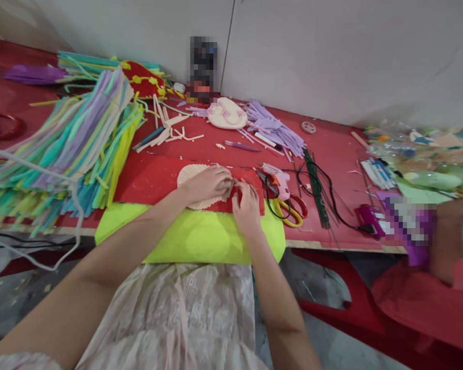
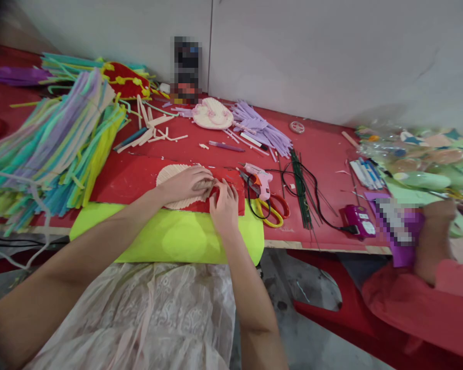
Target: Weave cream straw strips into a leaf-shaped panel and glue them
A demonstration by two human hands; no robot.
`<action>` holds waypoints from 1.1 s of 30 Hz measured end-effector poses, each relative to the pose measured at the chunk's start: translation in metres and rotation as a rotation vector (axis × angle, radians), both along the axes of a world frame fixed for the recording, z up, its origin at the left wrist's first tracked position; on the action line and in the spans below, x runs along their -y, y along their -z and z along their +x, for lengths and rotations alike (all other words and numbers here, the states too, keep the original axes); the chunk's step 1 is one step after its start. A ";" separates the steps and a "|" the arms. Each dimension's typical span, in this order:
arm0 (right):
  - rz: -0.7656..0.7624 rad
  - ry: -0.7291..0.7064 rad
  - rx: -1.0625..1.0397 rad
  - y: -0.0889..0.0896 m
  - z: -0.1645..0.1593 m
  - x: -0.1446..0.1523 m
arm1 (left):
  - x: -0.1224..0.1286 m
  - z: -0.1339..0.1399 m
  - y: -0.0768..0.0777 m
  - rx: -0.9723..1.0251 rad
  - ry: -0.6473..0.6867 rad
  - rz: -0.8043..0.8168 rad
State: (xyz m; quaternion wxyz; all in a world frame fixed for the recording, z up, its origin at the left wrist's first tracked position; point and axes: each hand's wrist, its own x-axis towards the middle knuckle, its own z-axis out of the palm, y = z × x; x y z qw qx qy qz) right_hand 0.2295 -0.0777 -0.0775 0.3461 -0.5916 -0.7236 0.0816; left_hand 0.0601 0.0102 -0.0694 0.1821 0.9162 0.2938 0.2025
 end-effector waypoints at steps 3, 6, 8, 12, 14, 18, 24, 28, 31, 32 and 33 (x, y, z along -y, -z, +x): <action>0.005 -0.006 -0.015 0.001 0.001 0.001 | 0.000 0.000 0.000 -0.004 -0.001 -0.005; 0.000 -0.015 0.000 0.001 0.001 0.002 | 0.000 0.000 -0.001 -0.008 -0.001 0.000; -0.004 -0.012 0.011 0.001 0.001 0.002 | 0.000 0.000 -0.001 -0.011 -0.002 0.004; -0.005 -0.010 0.025 0.002 0.001 0.002 | 0.001 0.001 -0.002 -0.012 -0.004 -0.001; -0.011 -0.015 0.029 0.002 0.001 0.002 | 0.001 0.001 -0.002 -0.009 -0.006 -0.007; -0.024 -0.024 0.017 0.002 0.002 0.002 | 0.001 0.001 -0.002 -0.012 -0.010 -0.011; -0.019 -0.008 -0.020 0.000 0.003 0.000 | 0.001 0.000 -0.002 -0.023 -0.006 0.012; -0.018 0.005 -0.031 -0.001 0.001 0.001 | 0.000 0.000 -0.002 -0.036 -0.005 0.020; -0.021 0.012 -0.024 -0.002 0.000 0.002 | 0.000 0.000 -0.001 -0.040 -0.004 0.019; -0.021 0.016 -0.023 -0.002 -0.001 0.002 | 0.000 0.000 -0.001 -0.037 -0.004 0.017; -0.022 0.018 -0.022 -0.002 -0.001 0.002 | 0.000 0.000 -0.001 -0.033 -0.004 0.014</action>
